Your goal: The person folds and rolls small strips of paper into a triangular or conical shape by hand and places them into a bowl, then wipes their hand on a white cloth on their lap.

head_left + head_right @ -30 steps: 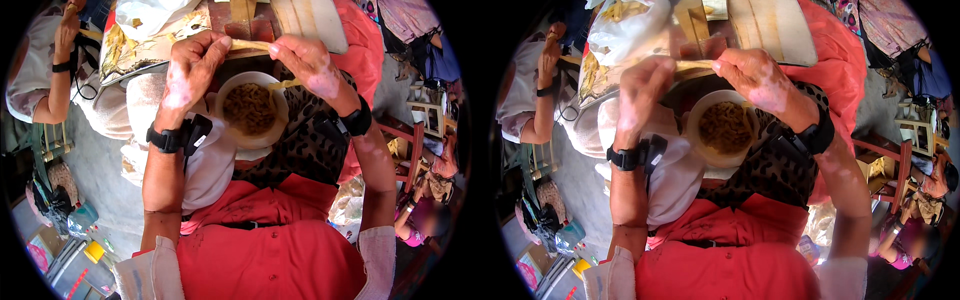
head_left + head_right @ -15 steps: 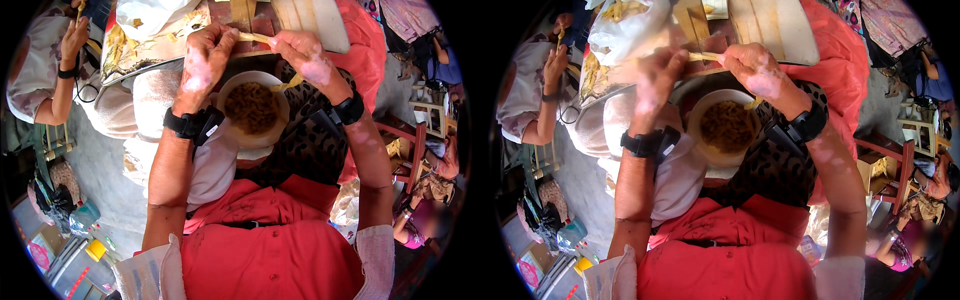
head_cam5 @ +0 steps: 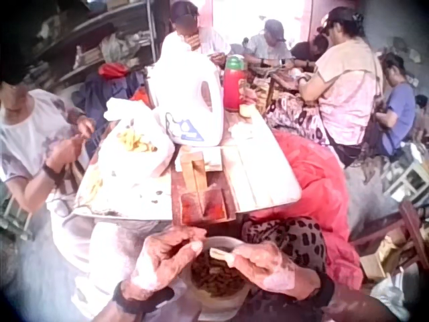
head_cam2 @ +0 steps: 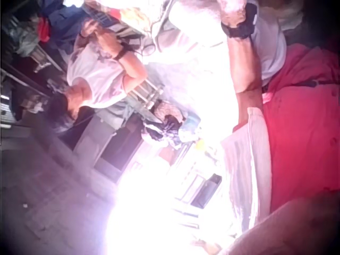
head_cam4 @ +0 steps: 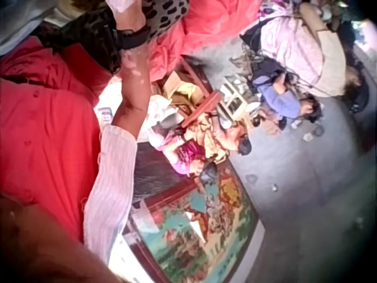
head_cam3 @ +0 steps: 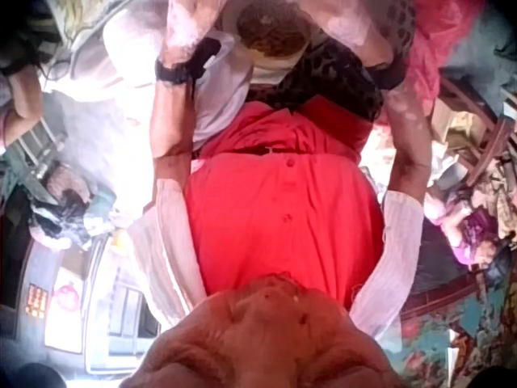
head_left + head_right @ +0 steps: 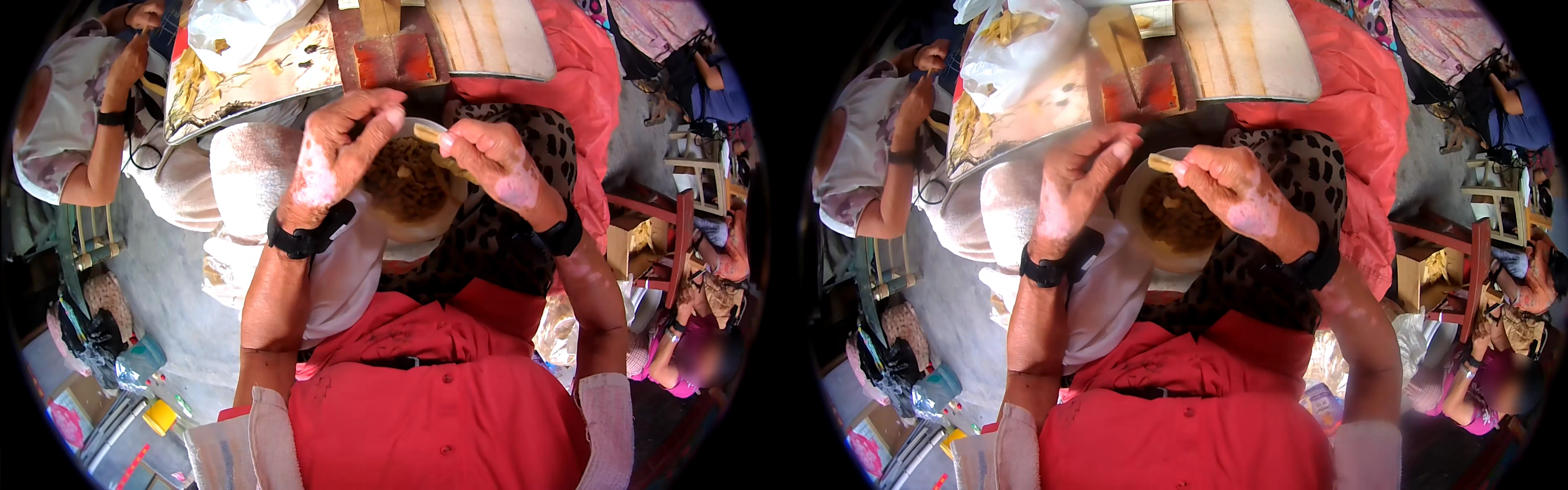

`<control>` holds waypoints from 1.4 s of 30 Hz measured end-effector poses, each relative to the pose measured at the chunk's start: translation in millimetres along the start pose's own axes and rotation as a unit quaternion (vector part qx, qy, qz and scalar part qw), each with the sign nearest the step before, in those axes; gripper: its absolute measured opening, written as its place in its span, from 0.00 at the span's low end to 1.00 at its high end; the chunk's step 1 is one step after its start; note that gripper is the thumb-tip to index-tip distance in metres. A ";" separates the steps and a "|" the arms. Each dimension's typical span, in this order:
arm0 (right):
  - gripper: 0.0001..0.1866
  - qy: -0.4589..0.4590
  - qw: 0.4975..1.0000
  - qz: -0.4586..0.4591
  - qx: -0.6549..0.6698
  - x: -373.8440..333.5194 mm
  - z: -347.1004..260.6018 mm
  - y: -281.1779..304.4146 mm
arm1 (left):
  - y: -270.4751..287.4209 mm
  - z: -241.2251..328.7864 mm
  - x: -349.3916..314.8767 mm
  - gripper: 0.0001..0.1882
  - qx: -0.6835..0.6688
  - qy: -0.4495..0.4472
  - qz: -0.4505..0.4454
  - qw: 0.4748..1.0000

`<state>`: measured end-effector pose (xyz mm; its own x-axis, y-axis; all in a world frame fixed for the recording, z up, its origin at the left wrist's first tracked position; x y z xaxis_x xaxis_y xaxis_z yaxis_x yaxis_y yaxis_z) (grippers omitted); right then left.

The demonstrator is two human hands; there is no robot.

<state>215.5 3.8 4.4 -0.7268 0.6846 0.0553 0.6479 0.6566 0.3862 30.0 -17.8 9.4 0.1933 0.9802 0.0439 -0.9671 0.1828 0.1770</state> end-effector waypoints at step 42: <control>0.08 0.012 0.989 -0.148 0.015 -24.6 -32.3 -4.5 | -26.3 49.3 -33.4 0.09 0.217 -0.145 -0.227 0.938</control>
<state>223.1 -26.2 31.1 -0.8902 0.4543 -0.0347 0.4128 0.8364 0.3606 57.1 -59.2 51.7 0.6667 0.7354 0.1215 -0.6282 0.4666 0.6226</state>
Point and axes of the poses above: each hand's wrist, its own x-axis towards the middle knuckle, its own y-axis out of the back of the hand, z = x × y, the point moved 4 cm from there along x, towards the middle knuckle, and after that the axes turned 10 degrees about -z, right-handed, at the moved point
